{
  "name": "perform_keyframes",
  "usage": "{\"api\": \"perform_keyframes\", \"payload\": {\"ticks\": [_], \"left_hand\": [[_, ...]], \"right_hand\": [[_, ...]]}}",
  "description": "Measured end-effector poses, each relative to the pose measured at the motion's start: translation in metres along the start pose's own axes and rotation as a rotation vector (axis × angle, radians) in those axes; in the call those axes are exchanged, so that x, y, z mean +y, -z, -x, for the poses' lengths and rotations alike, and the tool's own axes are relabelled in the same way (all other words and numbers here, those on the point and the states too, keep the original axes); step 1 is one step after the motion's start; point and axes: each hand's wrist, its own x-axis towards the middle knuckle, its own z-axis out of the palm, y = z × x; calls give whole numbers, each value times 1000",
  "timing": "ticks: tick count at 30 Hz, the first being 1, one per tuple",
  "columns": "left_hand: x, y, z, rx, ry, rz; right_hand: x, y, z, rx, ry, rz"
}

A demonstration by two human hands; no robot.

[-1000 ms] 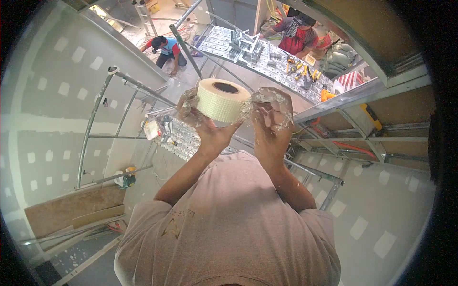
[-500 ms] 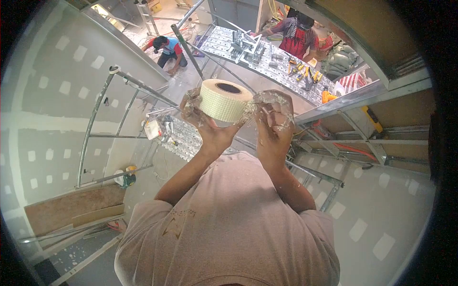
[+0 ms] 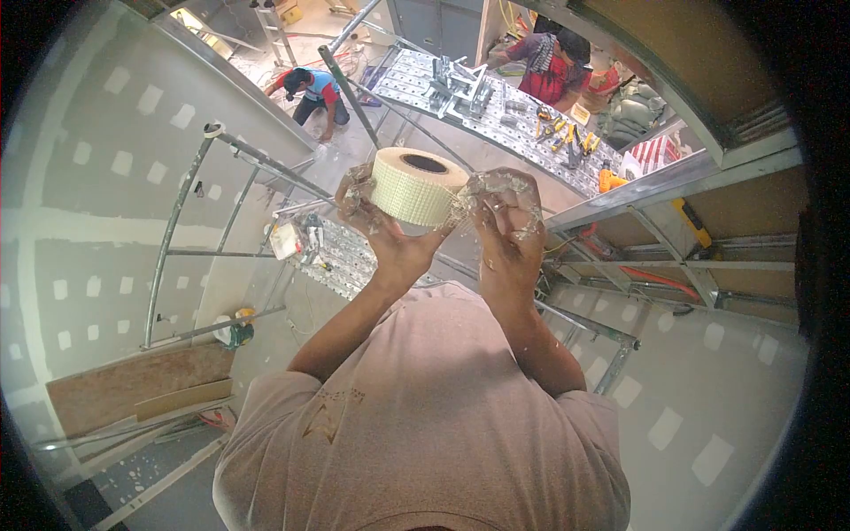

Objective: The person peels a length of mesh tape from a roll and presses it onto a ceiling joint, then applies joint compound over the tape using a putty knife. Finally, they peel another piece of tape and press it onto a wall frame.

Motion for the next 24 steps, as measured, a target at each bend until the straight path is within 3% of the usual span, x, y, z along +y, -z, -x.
{"api": "perform_keyframes", "payload": {"ticks": [3,7,9,12,16,18,22,24], "left_hand": [[20,3,-2,43,-67,-193],[23,2,-2,34,-30,-100],[23,3,-2,12,-10,-119],[21,4,-3,2,-44,-208],[13,2,-1,17,-46,-166],[12,4,-1,27,-158,-416],[9,3,-4,20,-211,-396],[4,-1,-3,25,-71,-63]], "right_hand": [[6,0,0,-30,101,-49],[6,2,0,-48,121,-47],[0,3,-2,-74,60,159],[-10,-4,-4,-55,9,183],[-12,-9,-7,-41,64,199],[-20,-13,-9,-22,39,218],[-17,-11,-19,-56,-58,323],[-6,-7,-21,-56,135,416]]}}
